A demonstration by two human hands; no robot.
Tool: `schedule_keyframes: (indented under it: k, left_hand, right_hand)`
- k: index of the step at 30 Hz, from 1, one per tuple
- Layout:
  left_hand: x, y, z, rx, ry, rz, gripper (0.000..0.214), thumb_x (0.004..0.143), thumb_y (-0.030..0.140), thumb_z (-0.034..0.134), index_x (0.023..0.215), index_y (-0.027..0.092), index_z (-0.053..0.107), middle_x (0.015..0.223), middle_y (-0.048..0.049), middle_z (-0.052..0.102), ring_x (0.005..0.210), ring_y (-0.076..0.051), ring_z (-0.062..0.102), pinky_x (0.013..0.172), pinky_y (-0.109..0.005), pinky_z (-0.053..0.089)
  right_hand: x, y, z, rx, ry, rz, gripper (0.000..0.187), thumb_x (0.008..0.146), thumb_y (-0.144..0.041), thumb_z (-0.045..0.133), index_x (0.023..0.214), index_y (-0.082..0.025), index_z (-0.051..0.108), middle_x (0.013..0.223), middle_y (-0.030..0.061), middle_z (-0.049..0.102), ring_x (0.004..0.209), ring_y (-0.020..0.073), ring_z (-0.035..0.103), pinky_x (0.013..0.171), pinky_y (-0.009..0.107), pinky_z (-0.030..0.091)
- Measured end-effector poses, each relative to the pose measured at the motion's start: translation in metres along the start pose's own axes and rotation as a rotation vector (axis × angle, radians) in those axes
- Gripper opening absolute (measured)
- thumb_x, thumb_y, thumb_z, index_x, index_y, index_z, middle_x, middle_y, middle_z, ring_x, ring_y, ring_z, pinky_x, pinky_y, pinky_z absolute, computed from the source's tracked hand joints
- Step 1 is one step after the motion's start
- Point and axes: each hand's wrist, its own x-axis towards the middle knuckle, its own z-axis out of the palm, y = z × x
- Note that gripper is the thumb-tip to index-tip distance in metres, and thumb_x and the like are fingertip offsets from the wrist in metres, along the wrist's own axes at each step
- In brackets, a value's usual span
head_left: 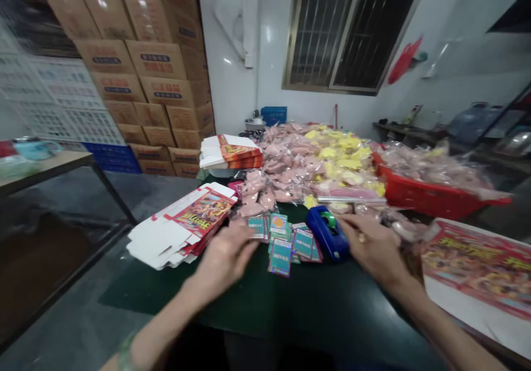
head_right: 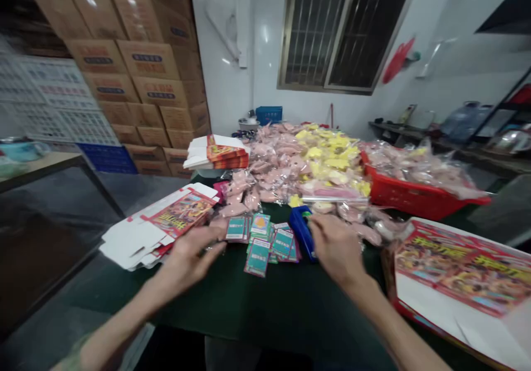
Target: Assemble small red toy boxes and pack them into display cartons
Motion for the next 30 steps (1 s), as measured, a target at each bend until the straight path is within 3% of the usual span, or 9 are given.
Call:
schedule_keyframes:
  k: [3,5,7,9,13,17,22,25,30]
  left_hand:
    - [-0.024,-0.073,-0.043,0.476,-0.021,-0.232,0.037,0.081,0.037,0.054,0.113,0.019,0.060,0.116,-0.0171,0.061,0.113,-0.037,0.051,0.085,-0.054,0.043]
    - [-0.037,-0.100,-0.057,0.659,-0.141,-0.396,0.054,0.078,0.048,0.056,0.123,0.019,0.054,0.128,-0.0202,0.052,0.123,-0.046,0.038,0.083,-0.061,0.039]
    - [-0.049,-0.111,-0.060,0.718,-0.224,-0.480,0.062,0.078,0.054,0.052,0.130,0.021,0.049,0.135,-0.0206,0.044,0.126,-0.047,0.032,0.084,-0.061,0.036]
    - [-0.057,-0.113,-0.054,0.734,-0.218,-0.497,0.062,0.080,0.055,0.048,0.131,0.020,0.047,0.139,-0.0212,0.040,0.128,-0.046,0.030,0.087,-0.061,0.033]
    - [-0.066,-0.112,-0.043,0.724,-0.144,-0.495,0.065,0.080,0.057,0.046,0.130,0.016,0.048,0.138,-0.0254,0.039,0.128,-0.047,0.030,0.090,-0.061,0.030]
    - [-0.069,-0.111,-0.049,0.661,-0.058,-0.488,0.080,0.076,0.062,0.049,0.133,0.007,0.041,0.137,-0.0284,0.039,0.127,-0.047,0.031,0.088,-0.061,0.032]
    - [-0.063,-0.086,-0.060,0.528,0.105,-0.388,0.078,0.077,0.059,0.052,0.135,0.009,0.033,0.125,-0.0236,0.054,0.117,-0.039,0.048,0.089,-0.058,0.036]
    - [-0.056,-0.060,-0.041,0.375,0.264,-0.322,0.075,0.081,0.049,0.053,0.138,0.008,0.025,0.121,-0.0243,0.054,0.106,-0.033,0.056,0.083,-0.047,0.046]
    - [-0.052,-0.014,0.009,0.108,0.434,-0.240,0.081,0.078,0.042,0.061,0.140,0.007,0.022,0.125,-0.0254,0.050,0.114,-0.035,0.052,0.086,-0.046,0.048]
  right_hand:
    - [0.040,-0.083,0.069,0.248,-0.288,-0.016,0.026,0.088,-0.022,0.038,0.095,-0.020,0.063,0.097,0.0054,0.069,0.089,0.0181,0.063,0.080,0.029,0.047]
    - [0.068,-0.131,0.114,0.243,-0.423,-0.038,0.030,0.089,-0.017,0.036,0.107,-0.019,0.059,0.107,0.0057,0.067,0.096,0.0169,0.061,0.083,0.027,0.044]
    - [0.089,-0.169,0.155,0.211,-0.470,-0.043,0.027,0.085,-0.016,0.042,0.108,-0.016,0.057,0.104,0.0094,0.067,0.094,0.0194,0.061,0.081,0.029,0.043]
    - [0.102,-0.197,0.188,0.158,-0.496,-0.025,0.033,0.077,-0.016,0.054,0.110,-0.011,0.056,0.102,0.0155,0.067,0.095,0.0245,0.059,0.081,0.033,0.042]
    - [0.113,-0.223,0.220,0.075,-0.459,0.029,0.041,0.077,-0.026,0.057,0.111,-0.003,0.054,0.109,0.0244,0.061,0.104,0.0318,0.053,0.088,0.040,0.036]
    - [0.131,-0.219,0.203,0.057,-0.417,0.073,0.033,0.083,-0.037,0.051,0.096,-0.008,0.061,0.101,0.0203,0.064,0.098,0.0290,0.056,0.082,0.036,0.037]
    - [0.136,-0.210,0.133,0.143,-0.417,-0.028,0.023,0.082,-0.041,0.053,0.078,-0.020,0.060,0.073,0.0021,0.065,0.070,0.0158,0.058,0.063,0.025,0.033]
    - [0.110,-0.208,0.087,0.250,-0.396,-0.117,0.018,0.084,-0.032,0.050,0.072,-0.019,0.053,0.064,-0.0015,0.058,0.060,0.0125,0.051,0.058,0.024,0.029]
    - [0.058,-0.189,0.032,0.504,-0.469,-0.174,0.017,0.082,-0.014,0.049,0.067,-0.018,0.043,0.061,-0.0038,0.051,0.057,0.0091,0.045,0.055,0.022,0.029]
